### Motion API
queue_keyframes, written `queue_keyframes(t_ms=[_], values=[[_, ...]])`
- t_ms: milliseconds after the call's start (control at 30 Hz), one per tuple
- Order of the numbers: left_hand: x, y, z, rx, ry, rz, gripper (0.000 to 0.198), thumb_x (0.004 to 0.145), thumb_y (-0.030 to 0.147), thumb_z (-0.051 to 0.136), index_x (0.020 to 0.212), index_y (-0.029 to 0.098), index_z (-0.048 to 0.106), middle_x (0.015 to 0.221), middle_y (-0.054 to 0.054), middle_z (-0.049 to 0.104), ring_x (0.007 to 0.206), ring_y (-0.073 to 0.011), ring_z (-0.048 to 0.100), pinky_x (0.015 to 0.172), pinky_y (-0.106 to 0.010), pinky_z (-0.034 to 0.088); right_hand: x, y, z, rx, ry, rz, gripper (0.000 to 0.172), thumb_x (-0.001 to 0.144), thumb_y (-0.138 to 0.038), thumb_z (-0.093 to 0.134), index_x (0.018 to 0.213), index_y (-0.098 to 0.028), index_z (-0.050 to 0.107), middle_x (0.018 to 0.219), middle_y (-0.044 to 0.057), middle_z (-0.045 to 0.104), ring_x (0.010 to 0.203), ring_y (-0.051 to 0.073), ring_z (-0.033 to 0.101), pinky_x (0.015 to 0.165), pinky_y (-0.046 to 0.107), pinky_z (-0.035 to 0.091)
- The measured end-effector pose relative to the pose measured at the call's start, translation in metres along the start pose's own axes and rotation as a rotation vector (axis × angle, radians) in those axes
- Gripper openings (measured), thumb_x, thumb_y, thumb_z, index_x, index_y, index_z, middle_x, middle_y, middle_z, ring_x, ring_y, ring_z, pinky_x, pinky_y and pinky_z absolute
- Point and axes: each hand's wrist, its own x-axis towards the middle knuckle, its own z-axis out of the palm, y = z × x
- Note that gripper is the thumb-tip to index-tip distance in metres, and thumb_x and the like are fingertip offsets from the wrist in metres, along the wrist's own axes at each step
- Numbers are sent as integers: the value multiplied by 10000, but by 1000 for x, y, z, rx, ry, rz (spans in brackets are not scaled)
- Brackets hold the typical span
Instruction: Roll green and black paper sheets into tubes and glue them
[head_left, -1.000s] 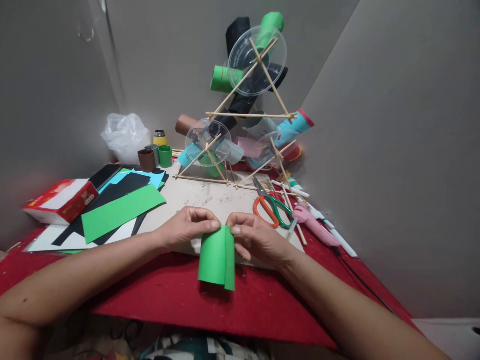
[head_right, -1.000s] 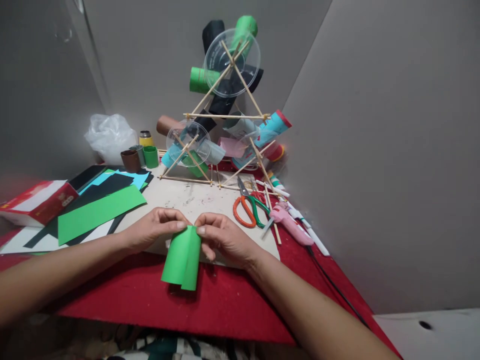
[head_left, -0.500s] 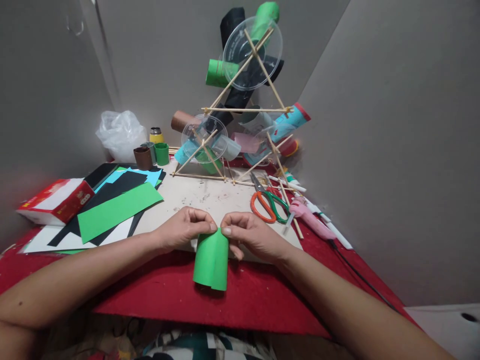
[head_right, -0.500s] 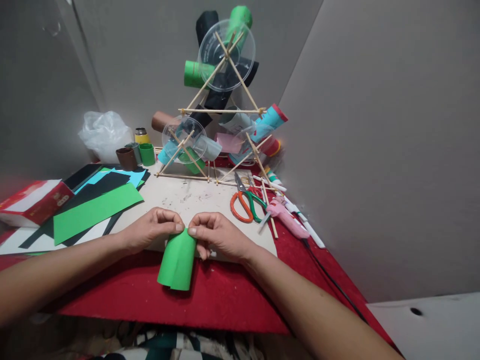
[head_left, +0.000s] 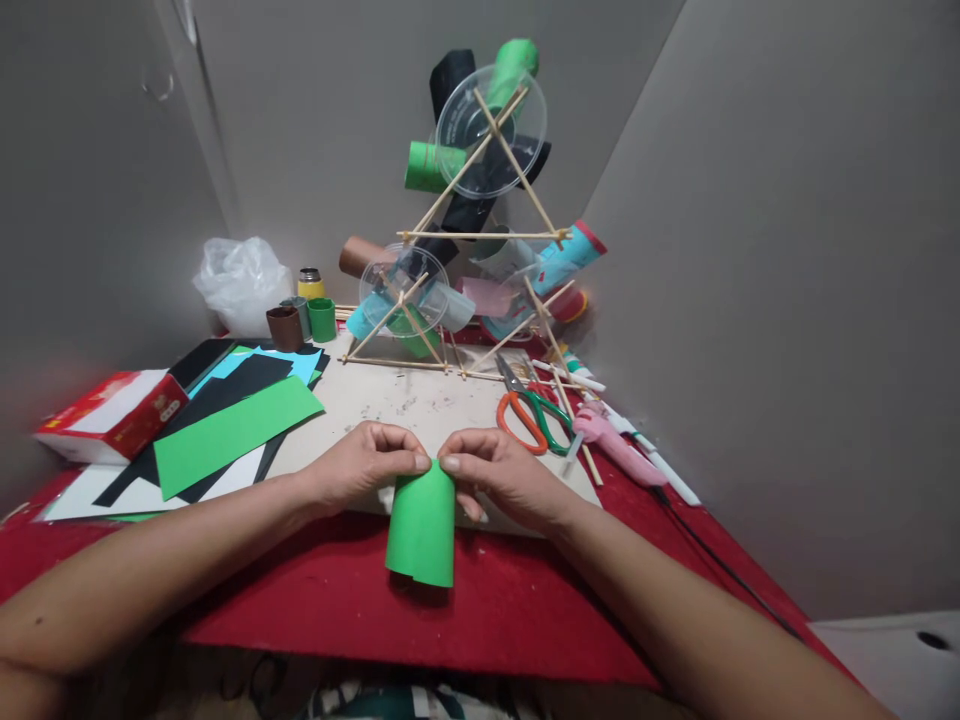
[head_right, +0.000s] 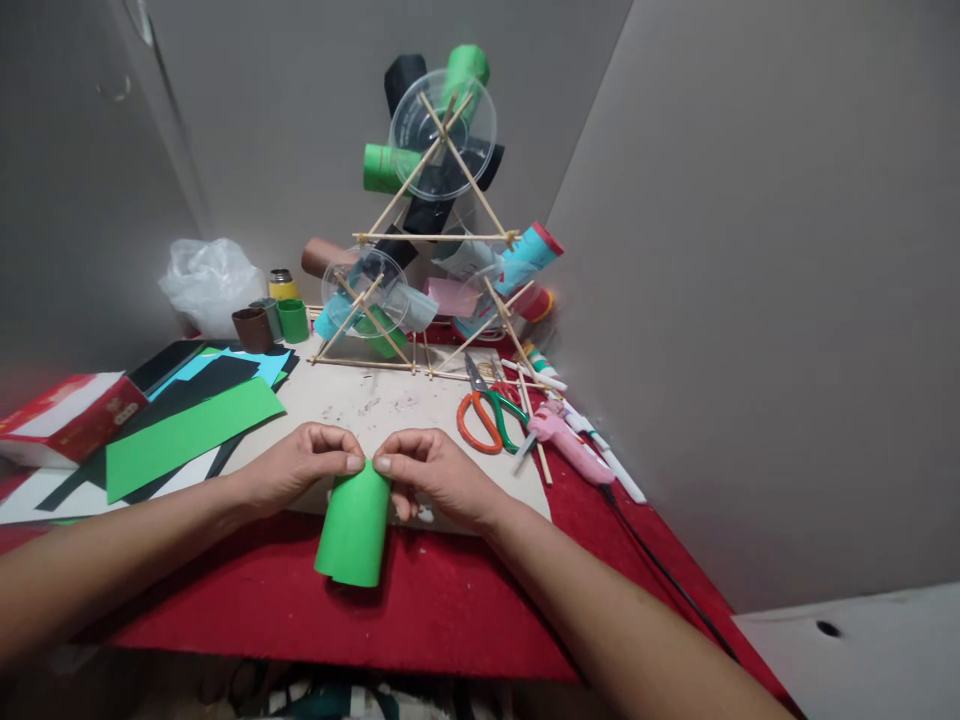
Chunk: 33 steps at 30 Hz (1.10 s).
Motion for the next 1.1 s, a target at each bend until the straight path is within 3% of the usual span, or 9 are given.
queue_keyframes(t_ms=[267, 333, 400, 533, 633, 767, 900, 1000, 1100], values=[[0, 2, 1, 50, -52, -13, 289, 695, 401, 722, 657, 123, 651, 556, 29, 522, 527, -87, 411, 546, -213, 312, 0, -1, 4, -47, -12, 34, 275, 745, -395, 727, 726, -139, 628, 407, -43, 579, 326, 79, 508, 359, 156, 360], [1, 4, 0, 39, -17, 7, 265, 693, 376, 730, 666, 122, 657, 573, 23, 544, 545, -92, 433, 562, -214, 333, 1, -2, 7, -50, 41, -7, 261, 755, -390, 720, 758, -144, 635, 427, -49, 580, 343, 78, 519, 363, 152, 362], [3, 4, -2, 15, 96, 76, 238, 704, 348, 730, 667, 125, 657, 598, 19, 562, 576, -97, 459, 590, -215, 355, 2, -5, 7, -29, 186, -110, 251, 756, -384, 721, 837, -158, 647, 548, -34, 639, 388, 73, 546, 370, 148, 372], [12, 3, -16, -143, 432, 262, 207, 698, 317, 744, 671, 135, 649, 648, 19, 579, 630, -103, 492, 653, -224, 388, 1, -12, 2, 17, 542, -363, 275, 742, -384, 735, 909, -184, 648, 917, 32, 708, 458, 51, 553, 371, 150, 373], [17, 1, -27, -242, 573, 320, 222, 674, 330, 755, 686, 137, 646, 683, 11, 592, 662, -114, 515, 696, -242, 413, -1, -15, -1, 36, 660, -426, 255, 732, -384, 744, 852, -178, 653, 855, 30, 706, 441, 49, 515, 366, 157, 354], [19, 0, -30, -277, 658, 346, 242, 655, 340, 760, 695, 133, 641, 696, 9, 585, 675, -116, 503, 704, -244, 417, -3, -9, 9, -39, 513, -289, 323, 731, -467, 725, 748, -148, 677, 749, 49, 698, 432, 65, 507, 360, 169, 344], [19, -2, -20, -281, 693, 362, 245, 651, 351, 751, 686, 138, 636, 679, 25, 569, 663, -107, 479, 672, -222, 397, -2, 2, 25, -94, 333, -67, 421, 773, -559, 647, 802, -141, 684, 537, 6, 630, 362, 58, 436, 353, 161, 286], [16, -3, -10, -268, 699, 363, 235, 654, 346, 748, 667, 141, 635, 663, 30, 569, 656, -105, 469, 651, -212, 381, 0, 8, 30, -53, 330, -12, 440, 792, -587, 613, 783, -149, 646, 407, -32, 556, 315, 43, 357, 355, 155, 220], [11, -3, -1, -252, 670, 346, 229, 649, 337, 759, 663, 136, 650, 664, 19, 589, 663, -111, 477, 656, -216, 379, 3, 12, 27, 17, 387, -63, 414, 761, -559, 665, 676, -167, 563, 384, -48, 529, 306, 37, 329, 350, 162, 178]])
